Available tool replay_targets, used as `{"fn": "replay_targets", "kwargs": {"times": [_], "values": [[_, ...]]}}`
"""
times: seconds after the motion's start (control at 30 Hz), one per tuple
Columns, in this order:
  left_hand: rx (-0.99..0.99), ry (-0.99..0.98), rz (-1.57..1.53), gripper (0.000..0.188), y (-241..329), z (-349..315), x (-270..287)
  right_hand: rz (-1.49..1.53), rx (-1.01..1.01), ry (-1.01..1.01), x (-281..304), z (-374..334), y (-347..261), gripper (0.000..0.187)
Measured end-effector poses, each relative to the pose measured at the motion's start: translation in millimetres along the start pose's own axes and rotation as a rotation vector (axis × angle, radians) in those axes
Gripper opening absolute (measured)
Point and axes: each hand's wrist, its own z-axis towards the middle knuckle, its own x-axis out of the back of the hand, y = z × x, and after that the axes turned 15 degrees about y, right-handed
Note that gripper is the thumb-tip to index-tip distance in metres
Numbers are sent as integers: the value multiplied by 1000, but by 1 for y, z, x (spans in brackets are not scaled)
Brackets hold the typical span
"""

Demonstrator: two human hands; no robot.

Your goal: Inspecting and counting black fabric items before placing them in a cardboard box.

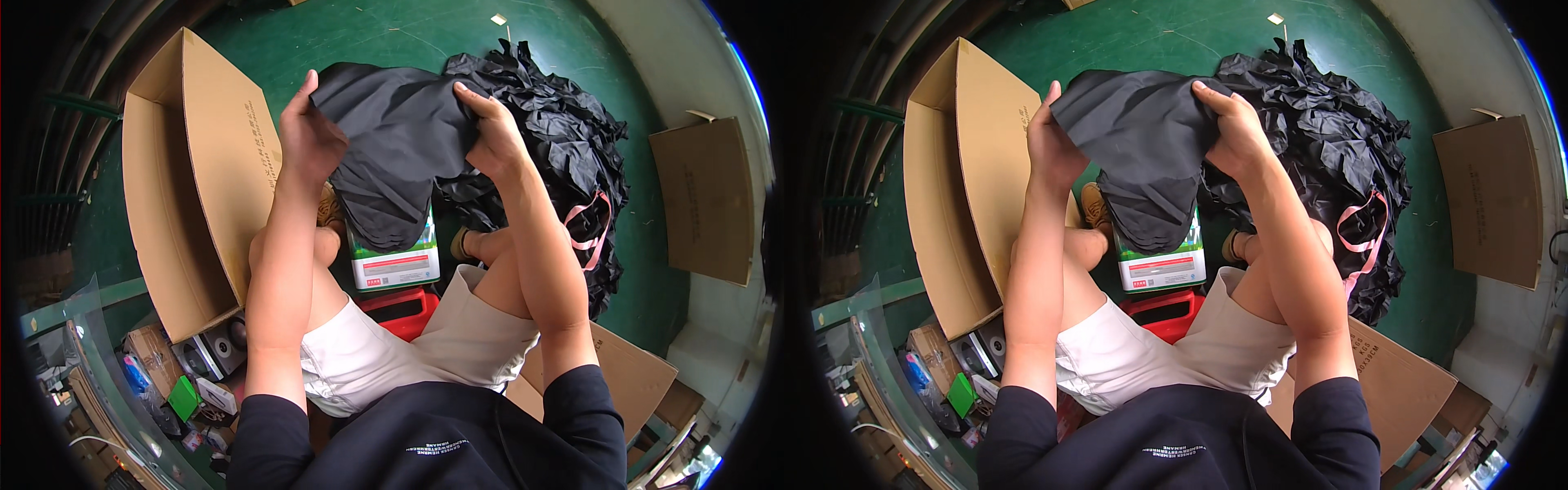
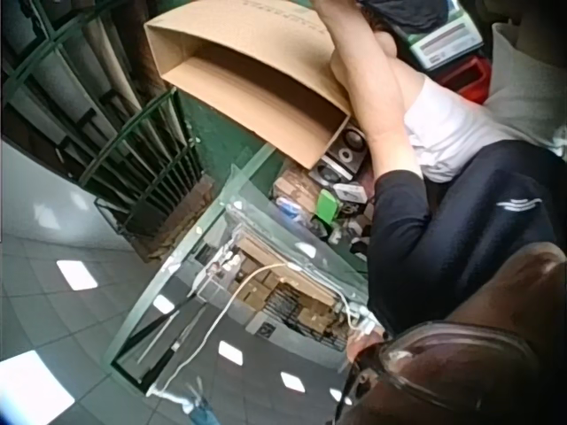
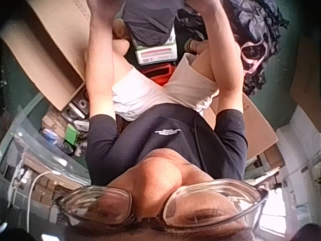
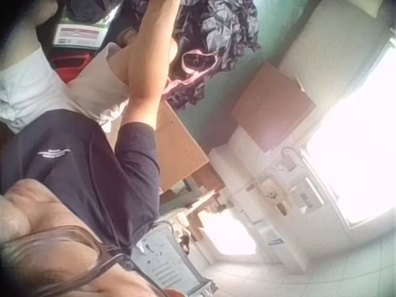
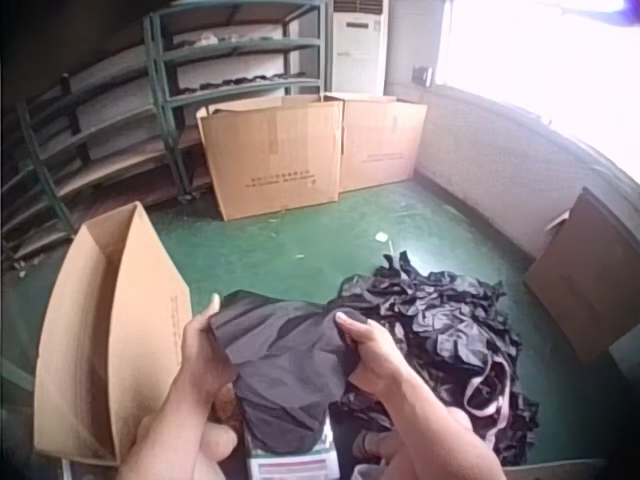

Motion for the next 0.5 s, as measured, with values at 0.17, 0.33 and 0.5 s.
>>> {"fn": "replay_targets", "kwargs": {"times": [0.17, 0.33, 0.5], "values": [[86, 78, 194, 36, -11, 9, -1, 24, 66, 64, -3, 5, 1, 23], [28, 289, 357, 21, -20, 57, 21, 17, 69, 157, -1, 46, 6, 17], [-278, 386, 469, 21, -21, 86, 21, -19, 105, 204, -1, 88, 11, 2]]}}
